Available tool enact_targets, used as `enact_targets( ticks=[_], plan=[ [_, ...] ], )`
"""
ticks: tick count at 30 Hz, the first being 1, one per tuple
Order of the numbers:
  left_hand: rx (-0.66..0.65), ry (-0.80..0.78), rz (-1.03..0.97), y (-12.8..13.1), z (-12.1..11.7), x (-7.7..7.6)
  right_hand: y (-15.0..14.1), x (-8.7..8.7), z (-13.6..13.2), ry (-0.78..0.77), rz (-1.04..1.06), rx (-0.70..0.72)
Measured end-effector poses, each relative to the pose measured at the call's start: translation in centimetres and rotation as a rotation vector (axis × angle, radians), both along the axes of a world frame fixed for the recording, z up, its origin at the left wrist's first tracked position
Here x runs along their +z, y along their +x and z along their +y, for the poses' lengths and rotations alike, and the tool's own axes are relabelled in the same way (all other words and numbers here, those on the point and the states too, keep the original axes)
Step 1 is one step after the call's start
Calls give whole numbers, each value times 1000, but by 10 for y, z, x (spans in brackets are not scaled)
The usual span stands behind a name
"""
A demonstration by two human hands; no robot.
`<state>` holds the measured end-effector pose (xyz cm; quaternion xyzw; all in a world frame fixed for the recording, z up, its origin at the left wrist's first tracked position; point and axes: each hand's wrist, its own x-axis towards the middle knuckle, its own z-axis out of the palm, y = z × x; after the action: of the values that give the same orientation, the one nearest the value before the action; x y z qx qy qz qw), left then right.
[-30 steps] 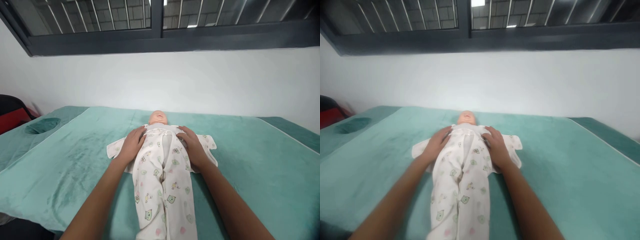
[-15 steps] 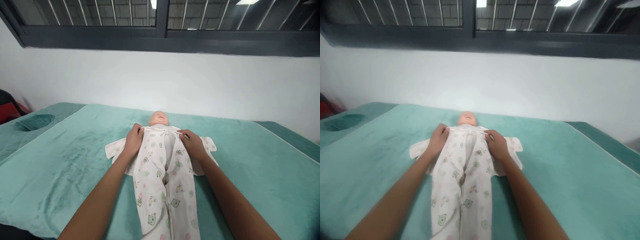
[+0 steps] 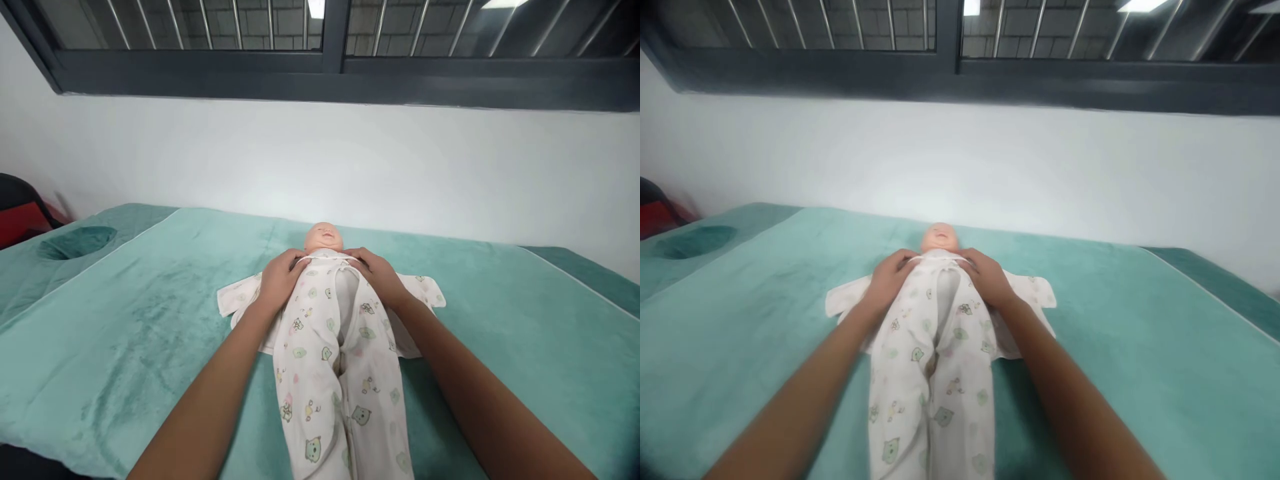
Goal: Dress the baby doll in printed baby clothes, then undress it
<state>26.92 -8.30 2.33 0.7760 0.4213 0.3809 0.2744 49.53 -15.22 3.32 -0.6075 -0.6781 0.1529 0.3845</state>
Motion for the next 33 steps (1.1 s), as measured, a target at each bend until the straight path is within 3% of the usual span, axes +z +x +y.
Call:
enact_targets(
  ticks=[4, 9, 13, 17, 22, 24, 27, 31, 33],
  plan=[
    [19, -82, 52, 3, 10, 8, 1, 4, 11, -123, 42, -99],
    [-13, -169, 27, 5, 18, 6, 4, 3, 18, -201, 138, -113],
    [49, -23, 127, 6, 16, -2, 2, -1, 17, -140, 112, -213],
    [37, 127, 205, 3, 14, -11, 1, -10, 17, -50, 35, -199],
    [43, 364, 271, -8, 9, -21, 5, -22, 13, 217, -167, -202],
    [88, 451, 282, -14, -1, -24, 4, -25, -1, 307, -251, -228],
    [143, 521, 358, -27, -30, -30, -4, -30, -41, 305, -343, -261],
    [103, 544, 451, -49, -86, -45, -22, -43, -109, 241, -456, -127],
    [20, 541, 462, -58, -110, -52, -29, -48, -134, 234, -498, -17]
  ],
)
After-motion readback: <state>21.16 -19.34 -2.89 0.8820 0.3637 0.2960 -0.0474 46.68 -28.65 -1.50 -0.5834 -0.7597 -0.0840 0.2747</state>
